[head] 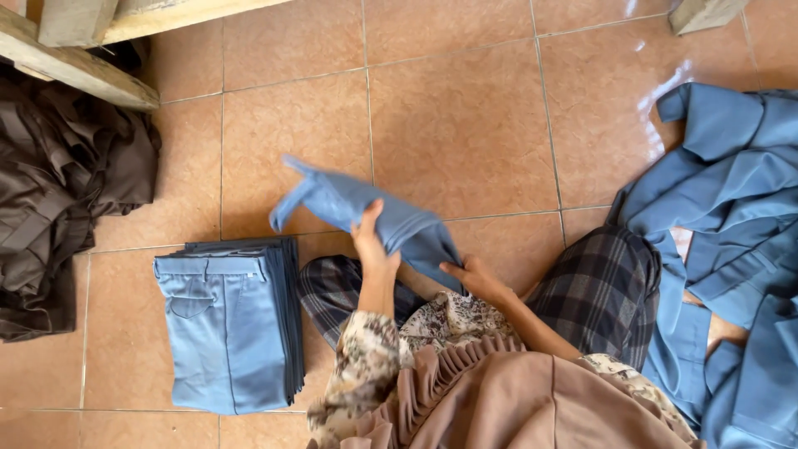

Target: The person sits on a tiled floor and folds multiple pairs of light blue trousers by hand. They lay each pair flat, fold the legs together, fold the garment in half, and then fold it again into a compact rectangle before stacking it with the others.

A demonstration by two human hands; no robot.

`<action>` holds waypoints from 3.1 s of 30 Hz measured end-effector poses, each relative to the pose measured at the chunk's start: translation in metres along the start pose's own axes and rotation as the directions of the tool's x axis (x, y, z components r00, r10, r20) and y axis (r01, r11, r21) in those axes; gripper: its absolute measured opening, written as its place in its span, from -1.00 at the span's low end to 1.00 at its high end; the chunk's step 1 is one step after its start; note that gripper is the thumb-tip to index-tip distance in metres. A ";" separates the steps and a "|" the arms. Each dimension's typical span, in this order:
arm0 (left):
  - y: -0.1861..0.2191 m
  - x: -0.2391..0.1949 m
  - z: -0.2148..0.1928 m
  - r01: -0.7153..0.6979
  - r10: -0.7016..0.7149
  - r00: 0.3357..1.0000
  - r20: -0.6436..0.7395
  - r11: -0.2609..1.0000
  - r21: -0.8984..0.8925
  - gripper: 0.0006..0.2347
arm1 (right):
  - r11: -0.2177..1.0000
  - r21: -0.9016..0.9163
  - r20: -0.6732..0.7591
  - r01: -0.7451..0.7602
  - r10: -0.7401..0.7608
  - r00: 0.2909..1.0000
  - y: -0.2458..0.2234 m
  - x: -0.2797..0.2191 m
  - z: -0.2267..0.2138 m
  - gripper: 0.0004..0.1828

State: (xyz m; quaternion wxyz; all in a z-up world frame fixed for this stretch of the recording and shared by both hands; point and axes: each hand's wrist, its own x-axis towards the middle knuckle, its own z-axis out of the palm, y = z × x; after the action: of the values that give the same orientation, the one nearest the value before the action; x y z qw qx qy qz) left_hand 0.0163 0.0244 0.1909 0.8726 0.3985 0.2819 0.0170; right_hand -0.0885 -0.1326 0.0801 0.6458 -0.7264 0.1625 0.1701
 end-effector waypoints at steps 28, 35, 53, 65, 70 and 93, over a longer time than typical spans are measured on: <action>-0.213 0.058 -0.145 0.436 -0.483 0.872 -0.075 0.699 0.567 -0.23 | 0.881 0.431 -0.276 -0.196 0.335 0.901 0.110 0.039 -0.036 -0.61; -0.174 0.058 -0.151 0.431 -0.459 0.885 -0.078 0.744 0.510 -0.17 | 0.946 0.110 -0.513 -0.306 0.318 0.798 0.208 0.176 -0.110 -0.55; -0.135 0.051 -0.115 0.450 -0.487 0.873 0.015 0.817 0.360 -0.25 | 0.699 0.714 -0.368 -0.032 0.413 0.833 0.118 0.095 -0.081 -0.20; 0.036 0.011 -0.068 0.469 -0.505 0.846 0.173 0.857 0.211 -0.34 | 0.641 0.754 -0.205 -0.146 0.440 0.874 -0.018 0.135 -0.107 -0.73; 0.082 0.061 -0.117 0.227 -0.176 0.926 0.335 0.967 -0.120 -0.55 | 0.748 0.641 -0.352 0.174 0.086 0.932 -0.185 0.140 -0.007 -0.64; 0.094 -0.045 -0.480 -0.201 0.267 0.751 -0.603 0.964 0.176 -0.27 | 0.996 0.093 0.232 -0.016 -0.006 0.973 -0.158 0.123 0.376 -0.15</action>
State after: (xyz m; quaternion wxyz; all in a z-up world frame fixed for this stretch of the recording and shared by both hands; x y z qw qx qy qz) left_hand -0.2463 0.4059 0.0274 0.7005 0.4456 0.5019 0.2425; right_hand 0.0788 0.2571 0.1228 0.6934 -0.6699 0.0954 0.2476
